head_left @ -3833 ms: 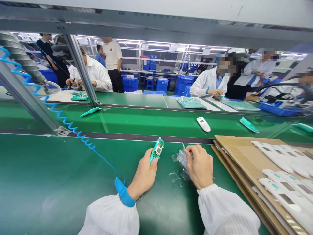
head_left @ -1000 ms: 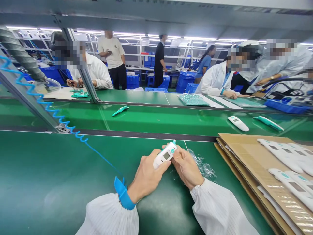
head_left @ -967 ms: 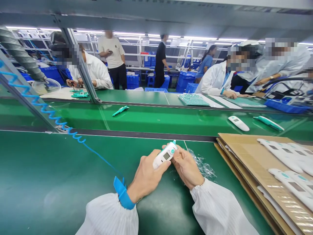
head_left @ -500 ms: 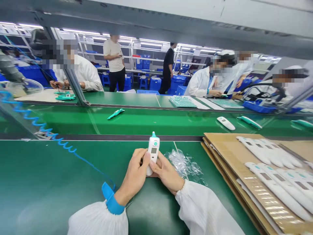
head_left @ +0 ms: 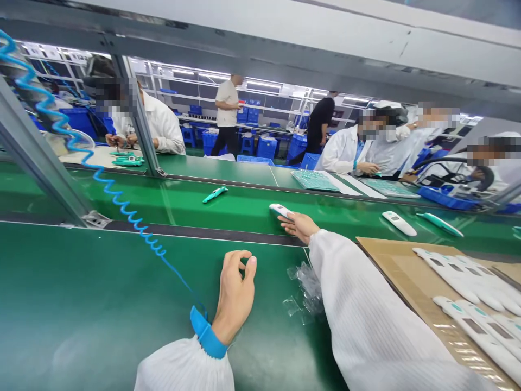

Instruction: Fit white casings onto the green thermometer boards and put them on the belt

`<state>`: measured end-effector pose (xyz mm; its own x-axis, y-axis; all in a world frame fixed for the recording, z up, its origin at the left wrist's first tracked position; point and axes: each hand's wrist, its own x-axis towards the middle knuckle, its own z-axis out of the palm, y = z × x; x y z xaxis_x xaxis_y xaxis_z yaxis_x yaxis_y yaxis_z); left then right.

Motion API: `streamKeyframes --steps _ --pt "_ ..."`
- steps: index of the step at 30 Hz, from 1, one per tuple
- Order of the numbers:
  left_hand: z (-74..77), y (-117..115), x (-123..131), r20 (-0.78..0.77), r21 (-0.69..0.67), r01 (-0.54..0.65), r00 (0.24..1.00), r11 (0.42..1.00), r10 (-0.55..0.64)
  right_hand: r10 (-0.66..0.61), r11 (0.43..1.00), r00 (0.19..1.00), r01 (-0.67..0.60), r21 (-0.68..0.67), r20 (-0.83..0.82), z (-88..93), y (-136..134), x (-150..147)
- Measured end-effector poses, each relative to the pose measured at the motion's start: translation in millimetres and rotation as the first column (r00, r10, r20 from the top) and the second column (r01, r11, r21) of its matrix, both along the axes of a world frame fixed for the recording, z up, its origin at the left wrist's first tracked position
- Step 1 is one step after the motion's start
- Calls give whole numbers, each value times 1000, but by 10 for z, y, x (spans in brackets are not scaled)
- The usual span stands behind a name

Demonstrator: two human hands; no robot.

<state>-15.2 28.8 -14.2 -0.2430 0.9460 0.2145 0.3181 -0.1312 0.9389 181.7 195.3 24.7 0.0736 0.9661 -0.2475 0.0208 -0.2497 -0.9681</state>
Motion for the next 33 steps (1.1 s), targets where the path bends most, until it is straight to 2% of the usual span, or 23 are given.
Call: streamKeyframes --steps 2,5,10,14,17,18,20,22,23,24,26,27,30,33 --pt "3 -11 3 5 -2 7 1000 1000 -7 -68 998 989 66 20 128 -113 170 69" --pt "12 -21 6 -3 -20 17 1000 1000 -17 -119 992 957 101 82 264 -220 189 210" --pt "1 -16 9 -38 -45 45 998 998 -47 -92 981 954 37 190 286 -189 -240 427" --pt "-38 6 5 -64 -27 46 997 999 -47 33 986 984 -61 157 175 -171 -801 521" --pt "-55 17 -6 -88 -28 53 995 998 -55 236 970 971 -233 68 -31 -197 -1235 498" --pt "-58 20 -10 -97 -30 55 994 998 -58 324 946 938 -322 38 -120 -212 -1355 468" --pt "-65 26 -21 -112 -34 57 992 998 -60 486 864 836 -504 -6 -254 -250 -1528 381" --pt "-74 31 -34 -124 -37 57 990 998 -61 546 816 790 -577 -39 -277 -297 -1598 283" --pt "-80 33 -40 -126 -38 57 990 998 -61 529 827 807 -560 -55 -263 -321 -1597 239" --pt "-87 35 -47 -126 -40 56 990 998 -61 477 864 850 -501 -60 -225 -346 -1578 204" --pt "-97 39 -61 -125 -45 55 990 997 -60 309 949 945 -313 -24 -111 -392 -1512 166" --pt "-100 42 -67 -125 -47 54 990 997 -59 224 975 973 -224 12 -53 -412 -1476 164" --pt "-91 51 -82 -139 -44 43 989 998 -49 20 991 997 -31 133 79 -450 -1406 212" --pt "-69 56 -95 -171 -30 19 985 999 -23 -162 957 969 108 268 187 -456 -1413 293"
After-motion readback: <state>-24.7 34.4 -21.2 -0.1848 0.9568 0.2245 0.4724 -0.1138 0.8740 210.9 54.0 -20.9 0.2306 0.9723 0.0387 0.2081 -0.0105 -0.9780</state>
